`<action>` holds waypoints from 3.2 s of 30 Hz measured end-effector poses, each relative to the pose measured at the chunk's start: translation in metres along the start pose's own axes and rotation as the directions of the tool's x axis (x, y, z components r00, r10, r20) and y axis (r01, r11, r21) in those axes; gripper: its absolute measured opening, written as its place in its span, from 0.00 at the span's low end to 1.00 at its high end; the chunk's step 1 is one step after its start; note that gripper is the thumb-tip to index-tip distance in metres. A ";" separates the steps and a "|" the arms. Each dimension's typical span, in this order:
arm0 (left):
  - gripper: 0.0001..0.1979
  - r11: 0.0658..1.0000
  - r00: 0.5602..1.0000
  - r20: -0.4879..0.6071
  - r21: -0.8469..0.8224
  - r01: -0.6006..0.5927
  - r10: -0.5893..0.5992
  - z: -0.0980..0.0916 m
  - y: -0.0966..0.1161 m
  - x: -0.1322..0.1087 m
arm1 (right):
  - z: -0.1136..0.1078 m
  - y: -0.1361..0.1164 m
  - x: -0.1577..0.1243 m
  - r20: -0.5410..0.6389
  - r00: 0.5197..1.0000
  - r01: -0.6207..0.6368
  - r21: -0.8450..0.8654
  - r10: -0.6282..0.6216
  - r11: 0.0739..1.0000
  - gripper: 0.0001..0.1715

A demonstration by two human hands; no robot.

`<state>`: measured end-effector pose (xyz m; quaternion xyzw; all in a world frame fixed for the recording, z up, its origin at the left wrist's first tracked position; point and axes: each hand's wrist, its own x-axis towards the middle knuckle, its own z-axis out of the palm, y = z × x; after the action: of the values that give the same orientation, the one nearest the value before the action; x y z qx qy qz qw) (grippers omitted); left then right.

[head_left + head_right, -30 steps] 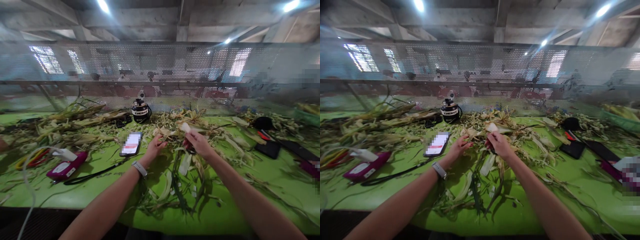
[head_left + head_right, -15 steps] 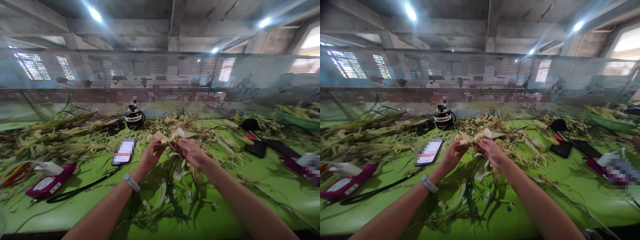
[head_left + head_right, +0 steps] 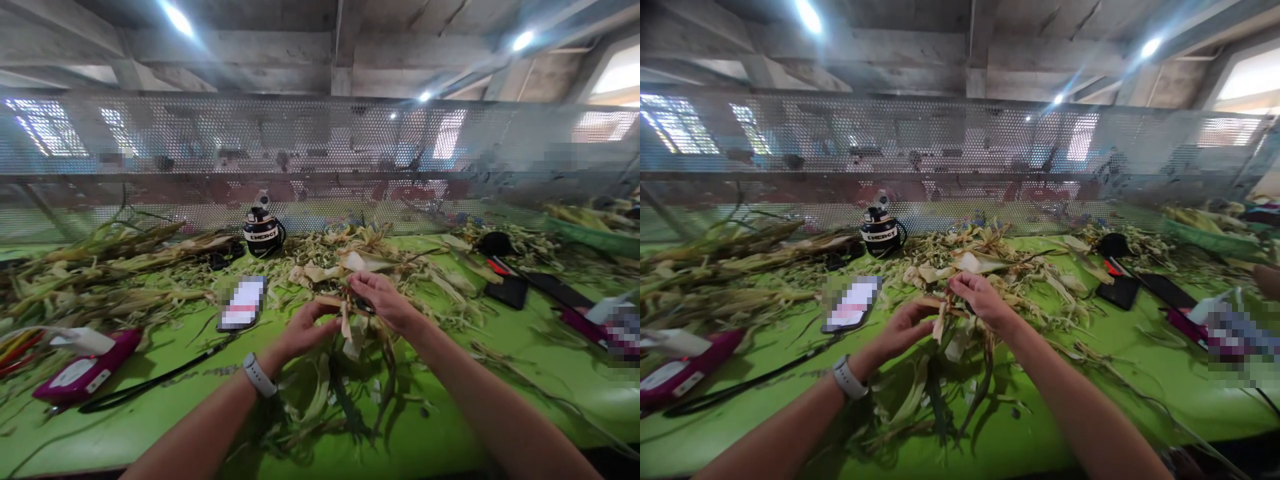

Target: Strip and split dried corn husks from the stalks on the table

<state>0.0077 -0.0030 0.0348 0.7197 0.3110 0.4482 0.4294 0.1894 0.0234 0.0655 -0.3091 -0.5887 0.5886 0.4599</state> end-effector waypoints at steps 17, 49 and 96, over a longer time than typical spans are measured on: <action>0.13 0.988 0.964 -0.253 0.149 -0.046 0.084 0.001 0.002 0.002 | 0.002 -0.016 -0.007 0.121 0.964 0.265 -0.396 -0.236 0.879 0.19; 0.10 0.959 0.924 -0.316 0.250 -0.136 0.214 -0.003 0.001 0.007 | 0.005 -0.010 -0.008 0.082 0.971 0.238 -0.360 -0.223 0.902 0.17; 0.13 0.999 0.959 -0.283 0.045 -0.006 0.019 0.000 0.004 0.005 | 0.002 -0.005 -0.009 0.275 0.897 0.428 -0.731 -0.346 0.531 0.12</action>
<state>0.0105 -0.0005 0.0407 0.6593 0.3744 0.5424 0.3618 0.1919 0.0143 0.0690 -0.3093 -0.8583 0.1737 0.3708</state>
